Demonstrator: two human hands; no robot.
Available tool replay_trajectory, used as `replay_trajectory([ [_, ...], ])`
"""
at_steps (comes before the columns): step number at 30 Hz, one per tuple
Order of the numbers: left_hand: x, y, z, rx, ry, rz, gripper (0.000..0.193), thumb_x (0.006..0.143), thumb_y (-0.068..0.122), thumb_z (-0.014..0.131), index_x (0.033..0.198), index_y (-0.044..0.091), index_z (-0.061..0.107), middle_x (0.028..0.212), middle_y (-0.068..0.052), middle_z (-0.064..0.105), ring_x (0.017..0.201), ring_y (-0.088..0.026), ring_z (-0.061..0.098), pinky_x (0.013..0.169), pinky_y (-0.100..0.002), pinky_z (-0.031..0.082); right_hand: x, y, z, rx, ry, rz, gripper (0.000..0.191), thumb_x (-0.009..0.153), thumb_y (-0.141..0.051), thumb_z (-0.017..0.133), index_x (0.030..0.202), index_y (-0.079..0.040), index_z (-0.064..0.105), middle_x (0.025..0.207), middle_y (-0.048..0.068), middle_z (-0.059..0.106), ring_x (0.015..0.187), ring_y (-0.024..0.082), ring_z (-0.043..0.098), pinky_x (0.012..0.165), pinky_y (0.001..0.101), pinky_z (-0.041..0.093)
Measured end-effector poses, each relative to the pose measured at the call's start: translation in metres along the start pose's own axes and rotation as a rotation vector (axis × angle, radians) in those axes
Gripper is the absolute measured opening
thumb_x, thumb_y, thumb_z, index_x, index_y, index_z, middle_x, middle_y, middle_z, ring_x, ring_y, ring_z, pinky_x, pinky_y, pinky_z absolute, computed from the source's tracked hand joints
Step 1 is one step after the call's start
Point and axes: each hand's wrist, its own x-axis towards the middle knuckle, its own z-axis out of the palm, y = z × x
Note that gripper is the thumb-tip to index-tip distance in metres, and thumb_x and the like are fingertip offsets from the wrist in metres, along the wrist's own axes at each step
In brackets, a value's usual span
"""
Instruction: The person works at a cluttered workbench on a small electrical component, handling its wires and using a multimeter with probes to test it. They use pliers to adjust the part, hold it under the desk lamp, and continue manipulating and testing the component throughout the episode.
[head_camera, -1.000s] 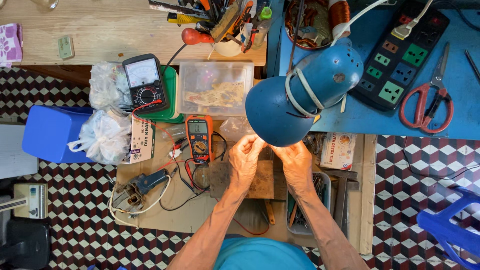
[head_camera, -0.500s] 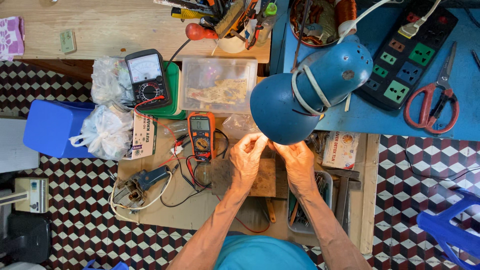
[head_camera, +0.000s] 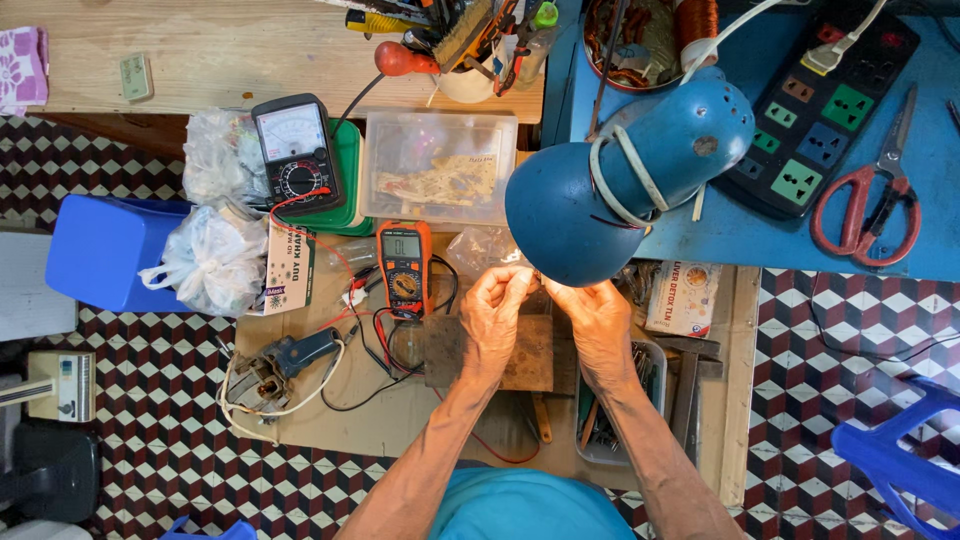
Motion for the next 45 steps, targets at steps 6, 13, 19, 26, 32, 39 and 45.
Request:
replay_trajectory([
  [6,-0.006,-0.006,-0.005,0.036,0.022,-0.009,0.024,0.100,0.021,0.067,0.107,-0.001,0.070,0.097,-0.009,0.076,0.090,-0.014,0.072,0.086,-0.028,0.058,0.000,0.005,-0.006,0.008,0.034,0.015,0.020,0.098,-0.015,0.068,0.111,0.000,0.071,0.106,0.008,0.073,0.095,0.015,0.070,0.090,0.0323,0.058],
  [13,-0.009,-0.003,-0.002,0.042,0.013,0.020,0.022,0.099,0.019,0.068,0.107,-0.001,0.070,0.099,-0.009,0.076,0.094,-0.014,0.072,0.088,-0.028,0.058,0.005,0.008,-0.008,-0.058,0.050,-0.024,0.019,0.096,-0.012,0.069,0.110,0.001,0.070,0.106,0.008,0.073,0.094,0.013,0.070,0.083,0.0309,0.063],
  [19,-0.012,0.000,-0.002,0.081,0.010,0.031,0.021,0.098,0.018,0.069,0.107,-0.001,0.071,0.100,-0.009,0.077,0.094,-0.013,0.072,0.087,-0.027,0.058,0.003,0.004,-0.006,-0.147,0.041,-0.062,0.018,0.099,-0.013,0.067,0.109,0.002,0.070,0.103,0.009,0.074,0.089,0.013,0.071,0.080,0.0293,0.063],
  [26,-0.011,-0.002,-0.002,0.057,0.012,0.024,0.022,0.098,0.018,0.069,0.107,-0.002,0.071,0.098,-0.008,0.077,0.093,-0.012,0.072,0.087,-0.026,0.058,0.000,-0.003,-0.002,-0.210,0.022,-0.111,0.020,0.100,-0.012,0.065,0.112,0.002,0.071,0.104,0.009,0.076,0.091,0.013,0.073,0.079,0.0280,0.063],
  [32,-0.012,-0.007,-0.009,0.053,0.022,-0.019,0.023,0.099,0.021,0.069,0.104,-0.001,0.072,0.094,-0.007,0.076,0.088,-0.011,0.071,0.084,-0.026,0.057,-0.002,-0.007,0.000,-0.264,0.028,-0.078,0.021,0.099,-0.013,0.066,0.112,0.002,0.074,0.100,0.007,0.076,0.085,0.013,0.073,0.077,0.0263,0.061],
  [39,-0.013,-0.009,-0.013,0.024,0.029,-0.050,0.024,0.098,0.023,0.069,0.104,0.000,0.071,0.092,-0.007,0.075,0.086,-0.012,0.070,0.083,-0.028,0.058,-0.007,-0.012,0.003,-0.292,0.037,-0.030,0.023,0.099,-0.015,0.066,0.115,-0.001,0.075,0.100,0.006,0.077,0.085,0.012,0.073,0.077,0.0263,0.061],
  [45,-0.011,-0.009,-0.012,-0.011,0.024,-0.011,0.024,0.098,0.022,0.070,0.105,-0.001,0.072,0.094,-0.007,0.075,0.087,-0.012,0.070,0.084,-0.027,0.058,-0.005,-0.012,0.003,-0.209,-0.005,-0.031,0.027,0.098,-0.014,0.065,0.120,0.000,0.073,0.106,0.009,0.077,0.088,0.013,0.073,0.081,0.0271,0.062],
])
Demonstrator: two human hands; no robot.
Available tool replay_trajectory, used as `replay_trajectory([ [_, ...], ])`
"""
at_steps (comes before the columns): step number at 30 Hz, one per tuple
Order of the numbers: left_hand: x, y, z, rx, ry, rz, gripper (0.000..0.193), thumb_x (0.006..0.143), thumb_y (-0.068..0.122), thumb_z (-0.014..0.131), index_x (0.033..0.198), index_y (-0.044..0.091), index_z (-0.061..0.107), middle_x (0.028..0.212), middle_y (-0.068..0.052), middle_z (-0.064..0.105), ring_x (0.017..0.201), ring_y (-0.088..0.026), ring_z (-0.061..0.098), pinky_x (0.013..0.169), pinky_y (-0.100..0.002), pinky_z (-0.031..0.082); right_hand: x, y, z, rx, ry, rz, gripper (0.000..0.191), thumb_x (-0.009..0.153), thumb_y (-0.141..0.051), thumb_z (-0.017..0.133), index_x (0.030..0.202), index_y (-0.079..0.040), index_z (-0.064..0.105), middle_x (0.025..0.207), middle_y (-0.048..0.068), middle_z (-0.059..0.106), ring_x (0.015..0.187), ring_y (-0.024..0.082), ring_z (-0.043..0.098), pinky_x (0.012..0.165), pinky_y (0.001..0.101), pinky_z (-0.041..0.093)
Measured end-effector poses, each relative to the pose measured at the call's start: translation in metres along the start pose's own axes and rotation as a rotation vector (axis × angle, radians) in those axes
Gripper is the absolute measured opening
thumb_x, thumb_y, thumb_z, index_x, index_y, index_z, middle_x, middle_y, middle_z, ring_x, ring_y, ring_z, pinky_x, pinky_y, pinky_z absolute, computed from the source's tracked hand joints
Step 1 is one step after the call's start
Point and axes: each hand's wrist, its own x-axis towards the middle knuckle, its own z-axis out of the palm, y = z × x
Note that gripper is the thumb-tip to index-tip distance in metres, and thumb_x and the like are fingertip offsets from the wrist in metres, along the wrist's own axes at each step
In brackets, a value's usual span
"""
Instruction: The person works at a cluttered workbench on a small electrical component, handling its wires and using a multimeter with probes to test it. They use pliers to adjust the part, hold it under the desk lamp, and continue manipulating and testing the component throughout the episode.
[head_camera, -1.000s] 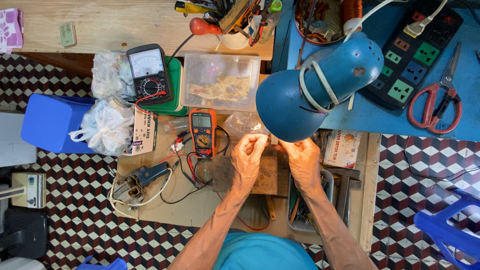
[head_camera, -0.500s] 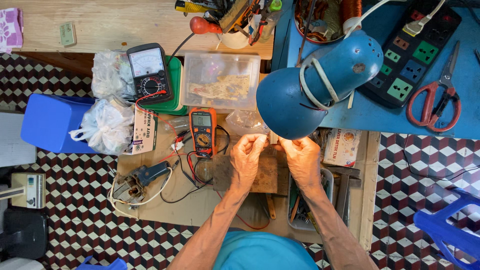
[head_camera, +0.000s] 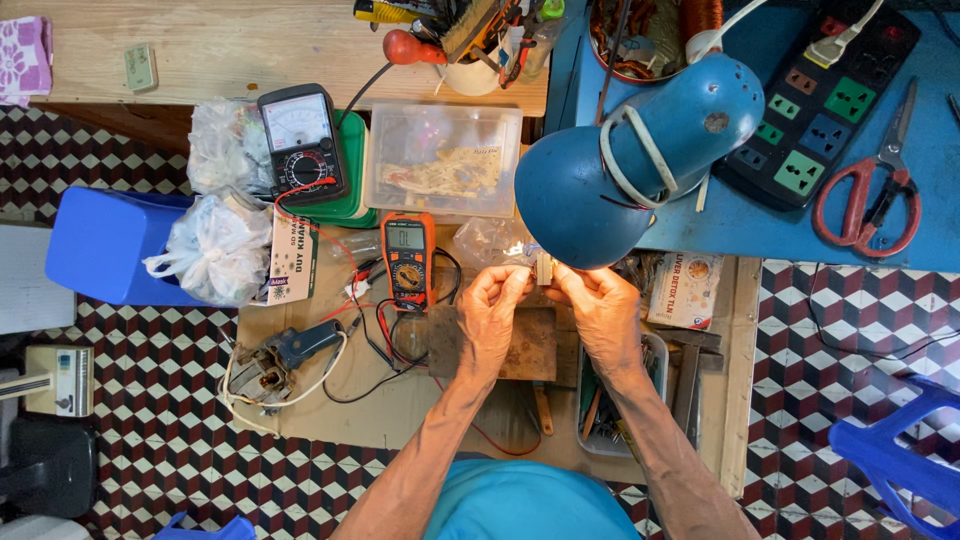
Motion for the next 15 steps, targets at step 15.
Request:
replay_trajectory([
  [15,-0.011,0.013,-0.004,0.032,-0.022,0.043,0.022,0.099,0.017,0.069,0.107,-0.003,0.073,0.098,-0.007,0.076,0.091,-0.010,0.071,0.086,-0.025,0.057,-0.005,0.003,-0.003,0.109,-0.049,0.072,0.032,0.099,-0.014,0.062,0.124,0.004,0.069,0.112,0.014,0.075,0.093,0.016,0.074,0.084,0.0289,0.064],
])
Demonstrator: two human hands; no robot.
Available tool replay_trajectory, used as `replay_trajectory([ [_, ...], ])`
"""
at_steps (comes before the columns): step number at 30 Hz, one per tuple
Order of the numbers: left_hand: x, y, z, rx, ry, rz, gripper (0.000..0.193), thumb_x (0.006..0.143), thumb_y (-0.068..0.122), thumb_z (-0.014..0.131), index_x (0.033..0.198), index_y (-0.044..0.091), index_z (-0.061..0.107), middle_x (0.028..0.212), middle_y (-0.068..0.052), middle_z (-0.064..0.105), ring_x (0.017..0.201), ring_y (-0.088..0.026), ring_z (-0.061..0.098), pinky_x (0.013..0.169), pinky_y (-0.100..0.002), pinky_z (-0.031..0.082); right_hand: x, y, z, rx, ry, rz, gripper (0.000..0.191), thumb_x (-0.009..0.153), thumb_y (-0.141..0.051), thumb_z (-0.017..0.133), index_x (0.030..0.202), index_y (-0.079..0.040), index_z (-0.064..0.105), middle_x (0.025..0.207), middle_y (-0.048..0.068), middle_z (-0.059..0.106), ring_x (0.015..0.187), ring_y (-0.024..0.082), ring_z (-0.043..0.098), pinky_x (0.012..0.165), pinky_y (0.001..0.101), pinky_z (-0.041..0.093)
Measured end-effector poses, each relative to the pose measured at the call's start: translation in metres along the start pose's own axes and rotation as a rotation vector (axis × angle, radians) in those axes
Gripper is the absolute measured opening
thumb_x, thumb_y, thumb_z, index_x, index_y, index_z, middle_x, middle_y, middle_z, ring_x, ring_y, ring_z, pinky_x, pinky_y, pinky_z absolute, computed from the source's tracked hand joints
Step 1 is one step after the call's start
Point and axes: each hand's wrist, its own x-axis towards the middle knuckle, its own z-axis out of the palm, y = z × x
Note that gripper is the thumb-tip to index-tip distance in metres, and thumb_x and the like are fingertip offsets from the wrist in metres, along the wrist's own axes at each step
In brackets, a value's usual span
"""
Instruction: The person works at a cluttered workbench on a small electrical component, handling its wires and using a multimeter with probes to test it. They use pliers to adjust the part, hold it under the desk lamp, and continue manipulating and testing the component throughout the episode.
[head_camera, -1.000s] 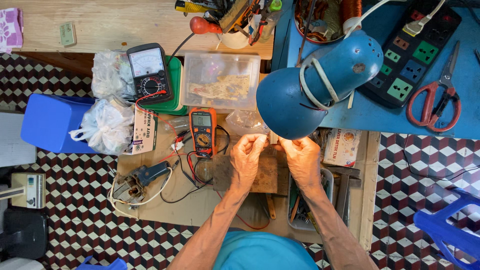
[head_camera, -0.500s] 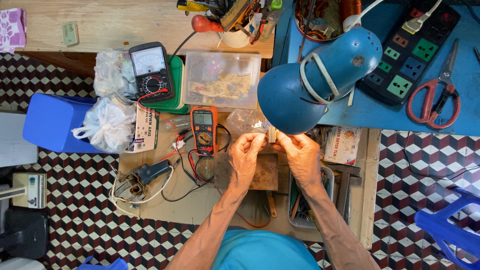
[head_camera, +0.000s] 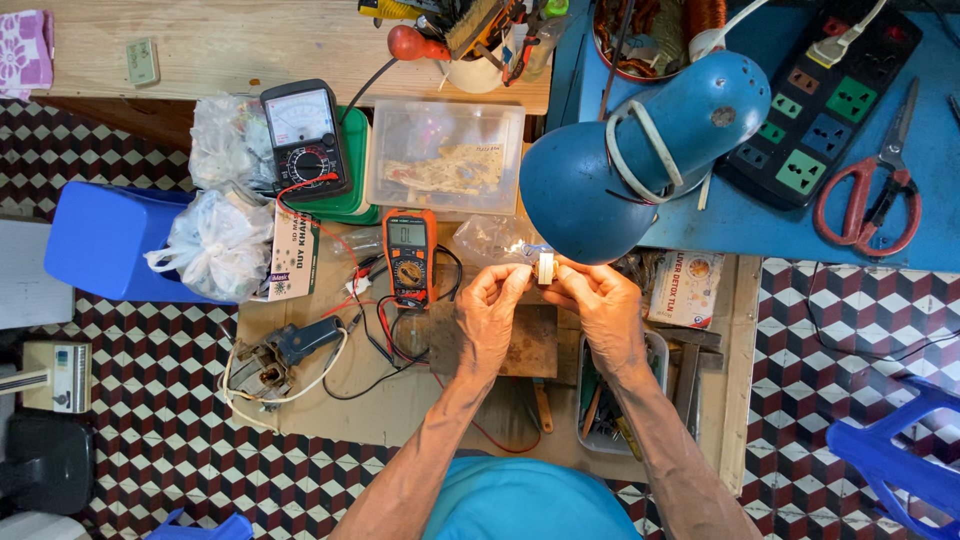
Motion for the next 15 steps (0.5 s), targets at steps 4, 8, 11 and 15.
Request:
replay_trajectory([
  [4,0.0025,-0.0063,-0.0018,-0.016,0.000,0.004,0.022,0.099,0.017,0.069,0.107,-0.003,0.072,0.099,-0.007,0.076,0.091,-0.011,0.071,0.086,-0.025,0.057,0.0021,0.0027,-0.0033,-0.005,-0.015,0.032,0.032,0.099,-0.014,0.063,0.123,0.006,0.068,0.111,0.015,0.075,0.092,0.017,0.075,0.084,0.0291,0.064],
  [8,0.0016,-0.0102,-0.0035,-0.037,0.008,0.005,0.023,0.099,0.017,0.070,0.107,-0.004,0.073,0.099,-0.008,0.076,0.091,-0.011,0.071,0.086,-0.026,0.057,0.0034,0.0069,-0.0059,0.019,-0.034,0.054,0.031,0.099,-0.015,0.064,0.121,0.006,0.068,0.109,0.015,0.075,0.089,0.017,0.075,0.083,0.0293,0.063],
  [11,0.0012,-0.0101,-0.0039,-0.033,0.006,-0.003,0.023,0.099,0.018,0.070,0.107,-0.003,0.073,0.099,-0.007,0.076,0.091,-0.011,0.071,0.087,-0.026,0.057,0.0055,0.0088,-0.0077,0.023,-0.049,0.057,0.030,0.099,-0.014,0.065,0.120,0.007,0.068,0.108,0.015,0.076,0.089,0.017,0.075,0.083,0.0290,0.063],
  [15,0.0005,-0.0082,-0.0040,-0.009,-0.003,0.006,0.023,0.099,0.018,0.070,0.107,-0.003,0.073,0.099,-0.007,0.075,0.091,-0.011,0.070,0.087,-0.025,0.057,0.0072,0.0085,-0.0094,0.025,-0.064,0.053,0.030,0.098,-0.014,0.065,0.120,0.006,0.068,0.106,0.014,0.076,0.089,0.017,0.075,0.083,0.0290,0.063],
])
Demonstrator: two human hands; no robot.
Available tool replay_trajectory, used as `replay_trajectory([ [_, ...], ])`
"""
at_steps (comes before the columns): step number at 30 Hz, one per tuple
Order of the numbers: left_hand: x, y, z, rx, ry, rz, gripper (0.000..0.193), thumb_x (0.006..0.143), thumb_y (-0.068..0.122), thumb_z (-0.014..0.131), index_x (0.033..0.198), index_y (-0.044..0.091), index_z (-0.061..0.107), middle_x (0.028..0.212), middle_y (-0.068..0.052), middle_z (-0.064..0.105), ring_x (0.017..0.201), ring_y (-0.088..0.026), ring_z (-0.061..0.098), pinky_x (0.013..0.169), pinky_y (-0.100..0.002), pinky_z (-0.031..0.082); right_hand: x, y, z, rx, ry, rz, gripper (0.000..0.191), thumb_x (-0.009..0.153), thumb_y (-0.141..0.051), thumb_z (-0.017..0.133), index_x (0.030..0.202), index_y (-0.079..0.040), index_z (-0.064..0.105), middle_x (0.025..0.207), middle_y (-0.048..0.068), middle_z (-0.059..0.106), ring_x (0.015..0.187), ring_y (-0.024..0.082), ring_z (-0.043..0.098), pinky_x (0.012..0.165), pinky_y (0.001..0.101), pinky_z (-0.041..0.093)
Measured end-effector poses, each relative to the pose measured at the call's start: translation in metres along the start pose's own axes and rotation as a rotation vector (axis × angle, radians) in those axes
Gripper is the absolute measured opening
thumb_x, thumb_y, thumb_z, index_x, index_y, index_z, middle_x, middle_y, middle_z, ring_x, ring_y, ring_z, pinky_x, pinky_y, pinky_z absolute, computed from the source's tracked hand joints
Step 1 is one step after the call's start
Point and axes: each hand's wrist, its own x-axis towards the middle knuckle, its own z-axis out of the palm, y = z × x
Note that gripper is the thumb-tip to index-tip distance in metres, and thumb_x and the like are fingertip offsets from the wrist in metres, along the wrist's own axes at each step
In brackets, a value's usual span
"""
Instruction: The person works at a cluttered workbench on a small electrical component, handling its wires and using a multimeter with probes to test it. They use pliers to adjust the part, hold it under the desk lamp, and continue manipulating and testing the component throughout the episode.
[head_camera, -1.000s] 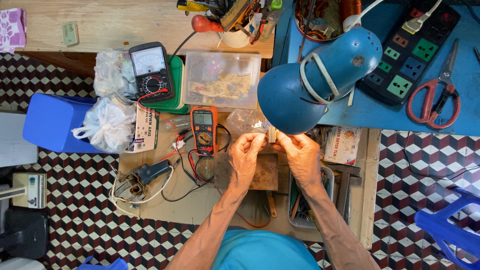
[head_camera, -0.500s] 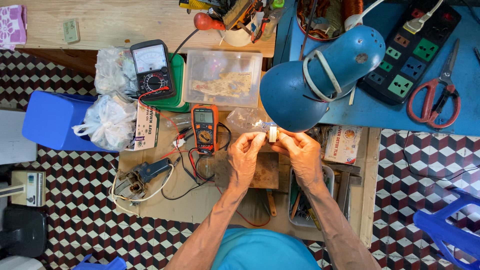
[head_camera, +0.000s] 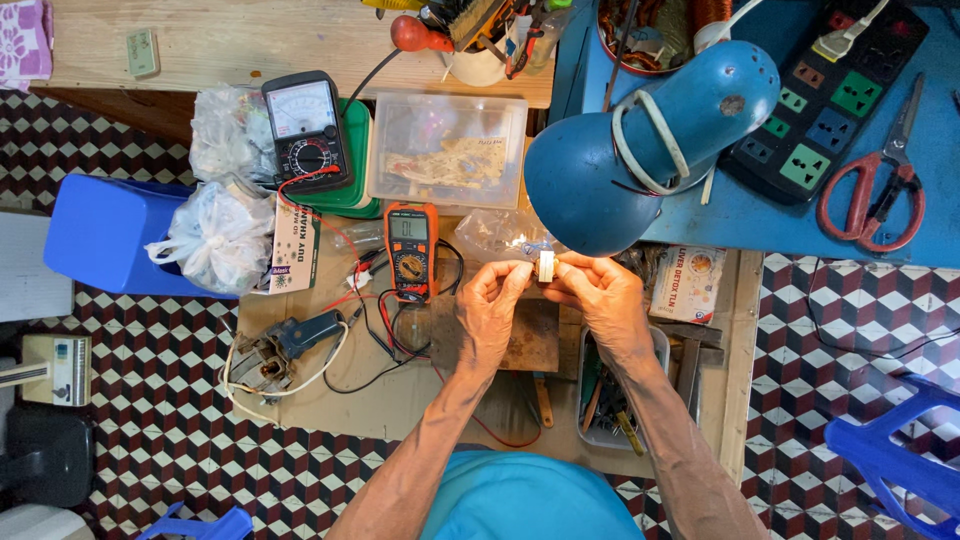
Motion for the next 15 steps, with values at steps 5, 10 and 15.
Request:
replay_trajectory([
  [5,-0.002,-0.001,-0.002,0.007,0.002,-0.022,0.023,0.098,0.018,0.071,0.108,-0.003,0.073,0.096,-0.006,0.075,0.089,-0.010,0.070,0.084,-0.024,0.057,-0.006,-0.001,0.003,-0.005,-0.001,-0.002,0.028,0.099,-0.014,0.063,0.118,0.006,0.068,0.105,0.013,0.076,0.089,0.017,0.075,0.084,0.0293,0.063],
  [10,-0.002,-0.007,-0.007,-0.006,-0.003,-0.001,0.023,0.099,0.018,0.071,0.108,-0.003,0.073,0.096,-0.005,0.074,0.088,-0.009,0.069,0.083,-0.024,0.057,-0.010,-0.001,0.005,-0.001,-0.007,0.001,0.027,0.098,-0.014,0.064,0.116,0.006,0.068,0.106,0.013,0.075,0.090,0.017,0.074,0.084,0.0299,0.063],
  [15,-0.003,-0.011,-0.009,-0.011,0.009,-0.020,0.023,0.098,0.018,0.071,0.107,-0.002,0.073,0.096,-0.005,0.074,0.088,-0.010,0.069,0.083,-0.025,0.057,-0.011,-0.001,0.007,0.001,-0.006,0.013,0.027,0.099,-0.015,0.063,0.117,0.005,0.068,0.106,0.014,0.075,0.091,0.018,0.074,0.085,0.0308,0.064],
])
